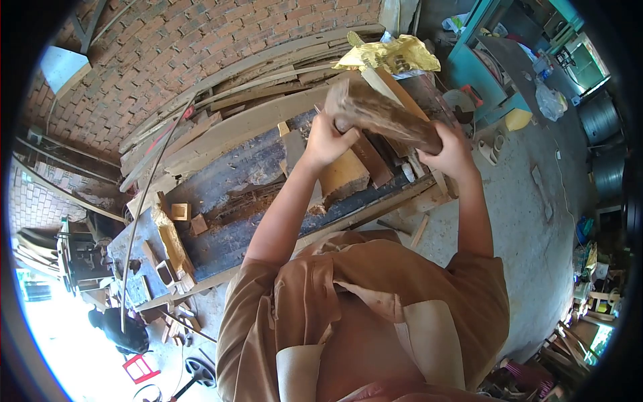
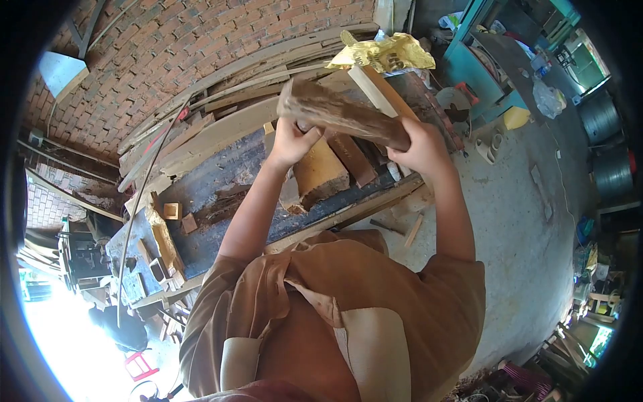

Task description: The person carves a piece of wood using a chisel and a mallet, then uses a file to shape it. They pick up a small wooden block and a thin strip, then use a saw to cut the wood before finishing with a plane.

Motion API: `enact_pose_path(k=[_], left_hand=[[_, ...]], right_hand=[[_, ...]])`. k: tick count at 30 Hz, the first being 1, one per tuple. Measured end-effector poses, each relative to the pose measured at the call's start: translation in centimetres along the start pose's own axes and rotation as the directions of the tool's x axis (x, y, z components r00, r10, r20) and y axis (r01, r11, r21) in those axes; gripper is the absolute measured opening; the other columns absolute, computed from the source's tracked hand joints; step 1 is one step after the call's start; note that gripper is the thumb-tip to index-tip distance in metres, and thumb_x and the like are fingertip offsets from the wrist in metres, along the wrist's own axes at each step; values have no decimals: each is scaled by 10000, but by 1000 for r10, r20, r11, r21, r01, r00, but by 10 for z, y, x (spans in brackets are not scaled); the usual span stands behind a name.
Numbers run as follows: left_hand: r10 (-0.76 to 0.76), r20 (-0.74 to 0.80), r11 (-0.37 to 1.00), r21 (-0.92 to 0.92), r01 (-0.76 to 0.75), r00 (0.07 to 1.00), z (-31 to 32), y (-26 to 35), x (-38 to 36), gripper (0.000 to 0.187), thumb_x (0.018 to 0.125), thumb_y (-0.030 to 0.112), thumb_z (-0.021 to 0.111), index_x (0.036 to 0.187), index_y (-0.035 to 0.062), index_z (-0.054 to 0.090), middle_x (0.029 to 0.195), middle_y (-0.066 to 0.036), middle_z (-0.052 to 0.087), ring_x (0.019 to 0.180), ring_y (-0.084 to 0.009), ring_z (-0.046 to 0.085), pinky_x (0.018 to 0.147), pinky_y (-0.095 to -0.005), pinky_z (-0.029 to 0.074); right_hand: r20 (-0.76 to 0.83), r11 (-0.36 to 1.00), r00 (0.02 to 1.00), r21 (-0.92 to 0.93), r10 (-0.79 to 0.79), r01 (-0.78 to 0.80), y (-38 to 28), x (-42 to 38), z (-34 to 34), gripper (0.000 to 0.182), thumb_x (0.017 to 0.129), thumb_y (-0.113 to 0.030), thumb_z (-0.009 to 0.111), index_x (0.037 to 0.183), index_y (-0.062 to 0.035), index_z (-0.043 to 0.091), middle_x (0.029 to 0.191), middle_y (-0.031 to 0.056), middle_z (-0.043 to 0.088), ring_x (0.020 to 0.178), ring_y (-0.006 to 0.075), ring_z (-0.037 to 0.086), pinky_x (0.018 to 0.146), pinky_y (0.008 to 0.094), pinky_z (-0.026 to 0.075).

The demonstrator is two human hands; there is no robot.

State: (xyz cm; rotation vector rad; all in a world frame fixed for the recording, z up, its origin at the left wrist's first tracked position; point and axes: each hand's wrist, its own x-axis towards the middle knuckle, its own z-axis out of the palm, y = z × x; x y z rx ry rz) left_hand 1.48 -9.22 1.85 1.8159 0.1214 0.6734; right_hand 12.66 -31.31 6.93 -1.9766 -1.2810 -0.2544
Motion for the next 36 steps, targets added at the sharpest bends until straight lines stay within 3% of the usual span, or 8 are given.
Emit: enact_pose_path(k=[7,14,18,22,26,31,34,36], left_hand=[[-32,-27,997,66,34,999,0,4,1,262,660,102,651,835,-5,487,708,-79,507,655,-125,466,599,-276,410],[31,-55,994,107,-25,998,0,-8,6,304,643,122,663,846,-21,488,705,-152,557,641,-195,541,609,-320,446],[0,-25,990,140,4,1000,-3,6,4,307,645,132,660,850,-23,493,707,-169,562,632,-232,549,612,-331,449],[-53,3,977,209,51,999,3,6,4,308,646,142,657,842,-29,493,705,-186,559,627,-257,551,604,-335,448],[-7,-35,986,167,12,999,5,1,5,298,645,146,659,812,-26,483,682,-185,554,606,-253,547,582,-337,442],[-10,-15,983,183,13,1000,3,6,1,290,641,148,659,801,-20,484,670,-181,554,594,-248,548,574,-338,442],[-6,-4,983,181,7,1000,6,4,1,290,637,147,656,805,-18,488,670,-180,555,599,-244,555,577,-338,445],[-11,11,984,177,8,1000,9,4,2,290,634,146,654,809,-18,491,672,-180,557,605,-243,562,579,-339,447]], right_hand=[[-157,812,976,583,149,-30,20,2,2,129,628,-29,652,728,-33,570,664,28,588,646,77,552,595,269,451],[282,960,922,16,265,-281,8,6,-20,426,603,-146,688,970,8,538,820,108,589,753,186,564,707,309,454],[-31,919,986,369,162,-139,16,2,-22,251,647,-88,660,841,7,531,739,56,570,661,125,545,630,286,458],[253,767,954,576,162,-283,38,-5,-1,329,627,-87,698,917,-18,559,799,47,597,763,125,560,690,285,446],[331,929,893,104,304,-354,18,0,-8,423,637,-136,703,998,17,544,866,86,602,798,149,564,721,296,445],[199,907,934,248,296,-340,54,-17,19,474,655,-183,712,1027,43,523,888,108,595,820,177,569,738,298,444],[216,845,875,242,433,-477,52,-19,50,440,692,-229,697,996,42,529,860,123,599,792,202,583,729,321,462],[446,605,608,170,657,-778,54,-18,74,446,730,-322,662,950,46,535,801,147,602,760,237,599,702,354,480]])
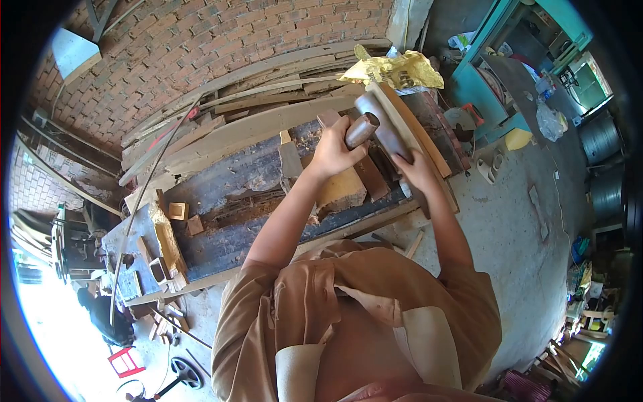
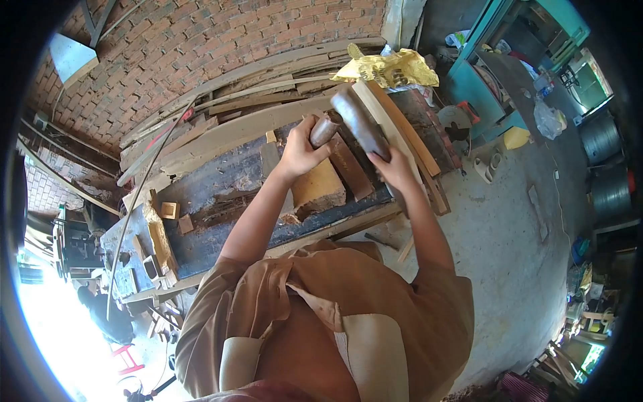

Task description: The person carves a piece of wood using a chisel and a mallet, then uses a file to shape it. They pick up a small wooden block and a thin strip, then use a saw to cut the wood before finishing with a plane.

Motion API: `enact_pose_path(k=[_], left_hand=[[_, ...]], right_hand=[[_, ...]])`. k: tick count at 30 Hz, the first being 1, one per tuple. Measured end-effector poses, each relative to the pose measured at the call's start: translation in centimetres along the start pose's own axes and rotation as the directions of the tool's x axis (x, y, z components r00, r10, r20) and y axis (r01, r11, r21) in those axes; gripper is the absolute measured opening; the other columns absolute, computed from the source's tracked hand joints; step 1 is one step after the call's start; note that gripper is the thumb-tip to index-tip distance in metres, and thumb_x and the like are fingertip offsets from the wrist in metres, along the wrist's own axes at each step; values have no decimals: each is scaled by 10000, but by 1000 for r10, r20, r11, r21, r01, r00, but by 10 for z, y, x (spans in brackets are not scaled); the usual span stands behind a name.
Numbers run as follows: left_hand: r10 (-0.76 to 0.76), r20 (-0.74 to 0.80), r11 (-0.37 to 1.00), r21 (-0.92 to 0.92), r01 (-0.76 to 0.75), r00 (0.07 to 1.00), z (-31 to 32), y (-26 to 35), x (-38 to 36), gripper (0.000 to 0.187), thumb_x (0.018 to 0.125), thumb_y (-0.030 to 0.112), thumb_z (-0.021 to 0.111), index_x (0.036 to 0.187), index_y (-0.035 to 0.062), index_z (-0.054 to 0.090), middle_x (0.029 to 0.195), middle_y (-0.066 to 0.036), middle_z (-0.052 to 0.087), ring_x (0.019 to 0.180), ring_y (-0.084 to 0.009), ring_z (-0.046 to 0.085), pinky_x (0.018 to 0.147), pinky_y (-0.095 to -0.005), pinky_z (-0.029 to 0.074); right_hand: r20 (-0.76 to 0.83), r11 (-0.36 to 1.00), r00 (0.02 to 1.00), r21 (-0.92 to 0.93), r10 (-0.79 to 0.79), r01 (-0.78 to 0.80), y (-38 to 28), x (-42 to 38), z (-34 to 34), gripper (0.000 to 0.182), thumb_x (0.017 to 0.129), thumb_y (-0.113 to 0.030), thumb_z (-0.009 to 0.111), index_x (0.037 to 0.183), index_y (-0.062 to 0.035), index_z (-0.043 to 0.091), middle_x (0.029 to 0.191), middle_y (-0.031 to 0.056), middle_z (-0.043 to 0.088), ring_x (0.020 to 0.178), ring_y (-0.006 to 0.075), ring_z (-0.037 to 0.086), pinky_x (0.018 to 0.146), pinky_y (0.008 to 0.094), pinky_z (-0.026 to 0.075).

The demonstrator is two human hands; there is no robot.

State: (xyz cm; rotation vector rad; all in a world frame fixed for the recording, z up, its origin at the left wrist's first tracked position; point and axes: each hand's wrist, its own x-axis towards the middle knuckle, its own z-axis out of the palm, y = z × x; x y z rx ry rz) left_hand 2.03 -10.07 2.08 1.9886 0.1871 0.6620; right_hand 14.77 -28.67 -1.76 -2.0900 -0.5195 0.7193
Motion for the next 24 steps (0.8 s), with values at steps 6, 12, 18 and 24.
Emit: enact_pose_path(k=[6,12,18,24], left_hand=[[53,37,998,21,-53,998,0,2,-2,286,640,125,652,839,-24,510,692,-135,551,631,-165,517,601,-303,431],[67,-3,997,-50,-67,998,0,-2,-5,282,638,129,654,832,-20,515,690,-145,555,620,-162,517,587,-299,428],[57,0,997,-60,-57,998,-5,1,-5,289,642,135,654,839,-18,510,696,-140,551,624,-168,519,593,-303,433],[15,62,997,-72,-11,998,-3,-2,-5,329,652,143,667,883,-13,494,728,-148,547,646,-173,525,613,-311,436]], right_hand=[[-144,881,978,-468,-150,66,80,58,80,581,731,-465,602,933,76,532,943,275,561,880,386,567,762,416,459],[-169,923,975,-377,-145,72,127,101,120,455,695,-321,685,915,53,549,992,182,488,936,334,518,768,381,468],[-47,799,969,-576,-242,171,88,86,113,402,737,-322,646,894,41,575,1012,171,504,919,289,521,772,362,453],[-218,722,891,524,-399,452,-34,41,67,516,891,-432,384,1118,20,488,1051,137,556,1002,179,510,832,322,414]])
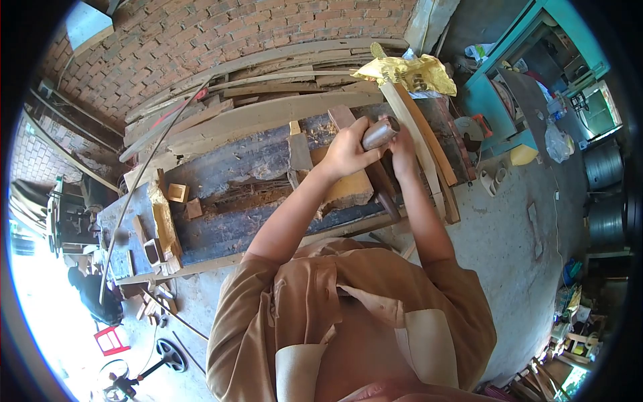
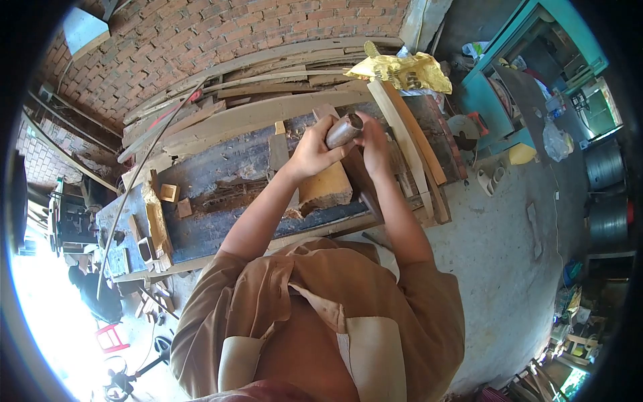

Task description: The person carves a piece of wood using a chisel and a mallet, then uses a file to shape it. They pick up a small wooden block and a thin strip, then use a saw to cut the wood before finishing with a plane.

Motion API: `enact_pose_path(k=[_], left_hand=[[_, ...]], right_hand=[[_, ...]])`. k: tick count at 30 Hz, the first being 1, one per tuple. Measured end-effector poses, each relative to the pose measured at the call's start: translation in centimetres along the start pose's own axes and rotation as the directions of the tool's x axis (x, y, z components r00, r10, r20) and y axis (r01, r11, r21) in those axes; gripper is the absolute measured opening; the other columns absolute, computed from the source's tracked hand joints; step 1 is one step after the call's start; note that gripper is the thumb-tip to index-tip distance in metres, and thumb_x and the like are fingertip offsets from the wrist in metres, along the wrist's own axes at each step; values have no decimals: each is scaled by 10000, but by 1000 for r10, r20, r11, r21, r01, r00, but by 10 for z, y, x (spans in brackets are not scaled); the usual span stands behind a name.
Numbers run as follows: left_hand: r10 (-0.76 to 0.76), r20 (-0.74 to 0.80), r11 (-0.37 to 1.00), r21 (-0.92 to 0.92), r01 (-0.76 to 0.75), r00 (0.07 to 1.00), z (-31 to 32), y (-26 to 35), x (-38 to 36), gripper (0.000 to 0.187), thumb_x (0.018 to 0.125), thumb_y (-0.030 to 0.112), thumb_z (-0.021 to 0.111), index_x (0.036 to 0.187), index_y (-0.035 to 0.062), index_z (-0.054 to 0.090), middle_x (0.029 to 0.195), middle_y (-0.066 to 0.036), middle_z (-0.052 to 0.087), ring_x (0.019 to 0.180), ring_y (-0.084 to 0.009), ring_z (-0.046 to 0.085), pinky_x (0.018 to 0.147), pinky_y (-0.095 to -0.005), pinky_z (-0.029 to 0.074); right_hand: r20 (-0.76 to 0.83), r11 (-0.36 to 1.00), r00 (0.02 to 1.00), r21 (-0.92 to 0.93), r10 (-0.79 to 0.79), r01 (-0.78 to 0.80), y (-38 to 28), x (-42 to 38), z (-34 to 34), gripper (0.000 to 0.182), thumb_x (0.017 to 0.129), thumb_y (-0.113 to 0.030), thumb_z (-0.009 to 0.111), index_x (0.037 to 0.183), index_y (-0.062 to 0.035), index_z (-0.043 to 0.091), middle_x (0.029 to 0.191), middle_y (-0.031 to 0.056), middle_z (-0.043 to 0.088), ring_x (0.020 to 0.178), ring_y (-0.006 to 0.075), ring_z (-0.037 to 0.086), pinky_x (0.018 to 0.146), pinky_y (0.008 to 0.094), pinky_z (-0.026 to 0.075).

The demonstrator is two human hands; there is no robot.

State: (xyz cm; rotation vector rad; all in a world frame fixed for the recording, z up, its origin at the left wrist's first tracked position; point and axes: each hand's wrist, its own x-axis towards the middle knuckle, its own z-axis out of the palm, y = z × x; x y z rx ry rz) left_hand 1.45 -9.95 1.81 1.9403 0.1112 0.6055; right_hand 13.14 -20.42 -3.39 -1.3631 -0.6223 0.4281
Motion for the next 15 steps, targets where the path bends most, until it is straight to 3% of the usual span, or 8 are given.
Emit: enact_pose_path(k=[3,6,7,8,10,12,14,15], left_hand=[[-93,89,996,11,93,992,-1,7,1,358,681,164,684,933,-11,499,811,-129,561,748,-148,531,681,-295,438],[95,45,971,-226,-83,994,2,-15,3,452,700,273,699,1000,-4,505,851,-140,590,792,-207,589,697,-304,453],[7,154,877,-475,67,988,-1,-20,-1,484,722,321,690,1032,-6,513,901,-109,578,855,-160,547,765,-289,430],[3,147,876,-477,68,989,-11,-26,-5,484,722,321,690,1032,-6,513,901,-109,578,855,-160,547,765,-289,430],[-110,286,889,-400,223,952,-35,-44,-13,449,735,333,679,1007,6,534,928,-87,572,878,-160,539,798,-290,417],[-190,164,948,-228,224,968,-45,-66,-24,443,749,366,649,980,2,551,947,-101,581,868,-219,564,813,-338,423],[-369,-290,745,476,467,883,-51,-89,-39,461,769,373,607,1057,25,518,1092,-147,537,995,-323,521,858,-394,412],[-371,-297,745,471,473,880,-49,-100,-44,461,769,373,607,1057,25,518,1092,-147,537,995,-323,521,858,-394,412]], right_hand=[[180,908,895,183,-407,376,-62,0,23,432,905,-368,384,1062,13,512,1016,133,573,981,180,519,865,310,395],[302,940,894,16,-330,342,-71,-1,29,287,907,-224,385,904,23,530,948,139,591,899,184,550,816,305,413],[240,962,936,-19,-258,271,-80,-6,36,212,880,-169,433,795,7,514,849,122,604,794,181,571,770,303,432],[247,963,935,-20,-254,267,-80,-7,36,212,880,-169,433,795,7,514,849,122,604,794,181,571,770,303,432],[257,977,943,79,-214,200,-79,-7,34,189,883,-150,444,830,-3,551,821,78,600,752,139,568,721,263,440],[233,975,950,133,-207,179,-78,-8,36,180,879,-144,447,814,-6,543,810,79,596,730,145,569,712,274,440],[206,967,954,180,-216,180,-75,-7,34,177,874,-145,453,810,-5,539,816,87,594,718,159,571,710,284,441],[187,967,961,190,-206,170,-74,-8,35,167,870,-146,453,848,-1,532,823,105,592,712,170,574,711,295,443]])
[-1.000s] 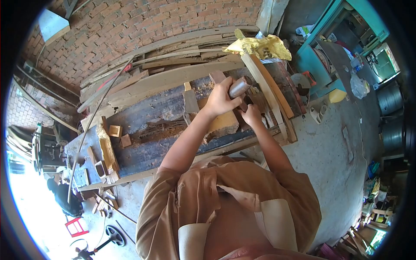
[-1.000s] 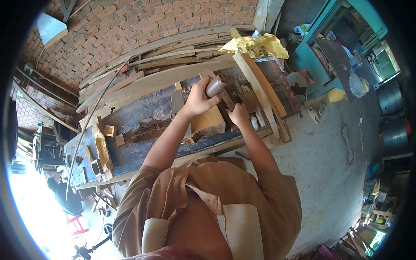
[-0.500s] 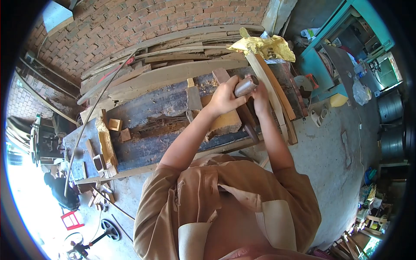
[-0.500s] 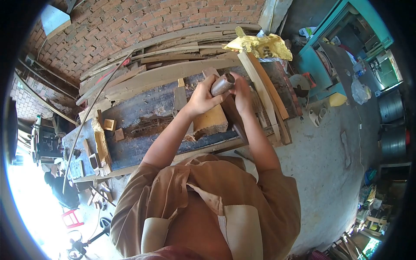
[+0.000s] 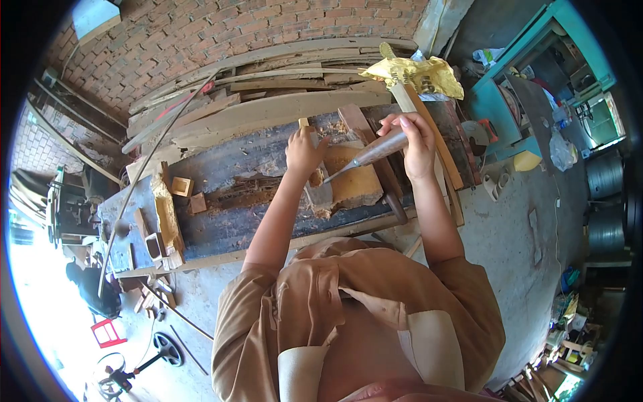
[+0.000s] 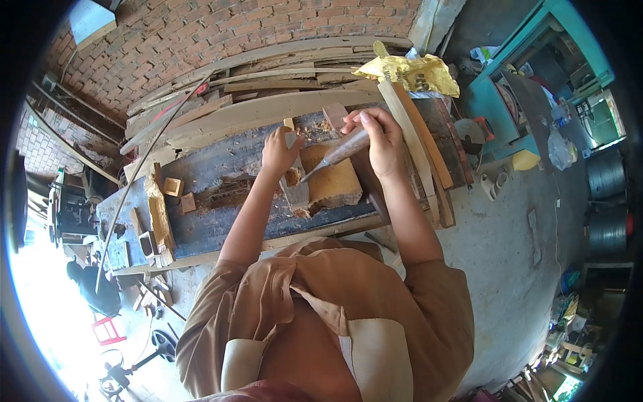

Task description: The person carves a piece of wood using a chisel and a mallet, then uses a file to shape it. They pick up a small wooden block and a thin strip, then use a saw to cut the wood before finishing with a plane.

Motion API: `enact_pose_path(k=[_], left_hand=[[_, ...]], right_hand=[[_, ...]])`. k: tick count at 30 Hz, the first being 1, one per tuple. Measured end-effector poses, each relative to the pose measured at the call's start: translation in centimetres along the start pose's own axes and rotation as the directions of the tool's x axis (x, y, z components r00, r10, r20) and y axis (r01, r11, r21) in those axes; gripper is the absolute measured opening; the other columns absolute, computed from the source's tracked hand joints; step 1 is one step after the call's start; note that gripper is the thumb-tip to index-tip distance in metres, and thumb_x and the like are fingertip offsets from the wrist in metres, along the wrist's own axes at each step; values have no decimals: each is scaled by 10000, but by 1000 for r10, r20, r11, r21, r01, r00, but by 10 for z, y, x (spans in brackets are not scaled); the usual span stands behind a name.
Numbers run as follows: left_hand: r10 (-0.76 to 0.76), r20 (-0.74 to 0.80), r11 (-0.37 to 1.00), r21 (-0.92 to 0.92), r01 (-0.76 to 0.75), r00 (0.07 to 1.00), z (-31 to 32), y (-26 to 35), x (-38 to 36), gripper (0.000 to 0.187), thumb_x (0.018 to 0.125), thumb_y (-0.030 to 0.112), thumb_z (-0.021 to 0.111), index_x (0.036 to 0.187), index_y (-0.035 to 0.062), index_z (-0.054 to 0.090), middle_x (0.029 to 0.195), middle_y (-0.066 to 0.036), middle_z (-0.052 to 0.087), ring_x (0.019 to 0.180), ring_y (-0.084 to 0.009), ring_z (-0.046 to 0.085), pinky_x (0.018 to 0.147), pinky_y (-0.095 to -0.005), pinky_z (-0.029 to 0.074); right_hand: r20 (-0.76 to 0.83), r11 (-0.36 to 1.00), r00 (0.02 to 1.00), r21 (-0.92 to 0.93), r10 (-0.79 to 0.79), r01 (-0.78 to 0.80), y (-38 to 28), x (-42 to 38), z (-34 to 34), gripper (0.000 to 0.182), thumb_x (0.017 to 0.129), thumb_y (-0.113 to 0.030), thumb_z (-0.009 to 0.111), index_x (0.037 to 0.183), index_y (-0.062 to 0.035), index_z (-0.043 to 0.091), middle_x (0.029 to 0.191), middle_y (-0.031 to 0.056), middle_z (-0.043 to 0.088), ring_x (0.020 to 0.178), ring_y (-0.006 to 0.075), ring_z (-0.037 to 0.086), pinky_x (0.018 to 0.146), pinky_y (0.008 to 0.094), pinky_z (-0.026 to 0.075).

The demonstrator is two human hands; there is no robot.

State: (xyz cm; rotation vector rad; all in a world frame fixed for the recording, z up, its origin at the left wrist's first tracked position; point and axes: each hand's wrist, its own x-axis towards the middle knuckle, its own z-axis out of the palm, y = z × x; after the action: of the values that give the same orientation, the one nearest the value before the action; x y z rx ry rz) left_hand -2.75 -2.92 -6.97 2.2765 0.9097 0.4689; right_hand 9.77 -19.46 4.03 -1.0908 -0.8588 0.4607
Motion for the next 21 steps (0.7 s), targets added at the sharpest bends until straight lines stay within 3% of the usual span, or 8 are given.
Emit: enact_pose_path(k=[2,4,6,9,13,15,21], left_hand=[[49,-151,959,282,-4,987,15,-20,-4,498,790,368,560,1187,91,444,1268,-167,406,1154,-399,377,913,-434,378],[35,-127,984,177,-12,991,34,-42,-5,506,799,355,544,1228,125,405,1319,-146,343,1199,-397,311,930,-431,366],[-4,-60,997,74,9,998,38,-49,-3,497,825,322,499,1277,164,366,1381,-109,263,1248,-394,239,955,-424,347],[61,-95,998,-8,-62,994,42,-58,-2,449,840,291,475,1259,154,389,1374,-115,272,1244,-373,257,948,-421,357],[50,-142,999,9,-49,989,41,-57,-1,414,846,271,463,1237,143,412,1338,-119,323,1204,-343,333,919,-417,382],[-17,-127,997,-80,7,992,40,-55,-2,396,848,267,456,1221,139,426,1291,-112,374,1154,-316,396,887,-411,405],[-21,-134,999,-40,16,991,38,-51,-4,396,850,279,447,1222,146,423,1274,-117,383,1079,-319,464,839,-410,434]], right_hand=[[4,1000,1000,0,1,-1,-1,3,1,166,869,-146,449,883,1,526,822,112,591,708,172,576,709,297,445],[-4,999,1000,-28,17,-17,-1,4,0,223,870,-152,427,1004,10,501,833,133,592,712,187,585,710,303,449],[-7,998,999,-41,38,-38,-3,4,-2,245,871,-159,420,1025,15,498,842,138,594,720,193,589,713,303,450],[2,996,998,-64,55,-55,2,2,-16,294,866,-174,406,1062,31,482,856,157,594,741,215,599,720,324,464],[-28,994,993,12,111,-111,14,-2,-35,295,858,-188,399,1044,26,481,859,170,586,771,257,601,741,370,479],[-37,985,986,72,162,-159,18,-4,-43,303,853,-197,397,1046,24,473,869,176,581,788,267,598,744,375,479],[-113,971,967,105,228,-216,38,-14,-70,272,845,-224,383,978,-8,478,855,179,580,797,285,594,764,405,471]])
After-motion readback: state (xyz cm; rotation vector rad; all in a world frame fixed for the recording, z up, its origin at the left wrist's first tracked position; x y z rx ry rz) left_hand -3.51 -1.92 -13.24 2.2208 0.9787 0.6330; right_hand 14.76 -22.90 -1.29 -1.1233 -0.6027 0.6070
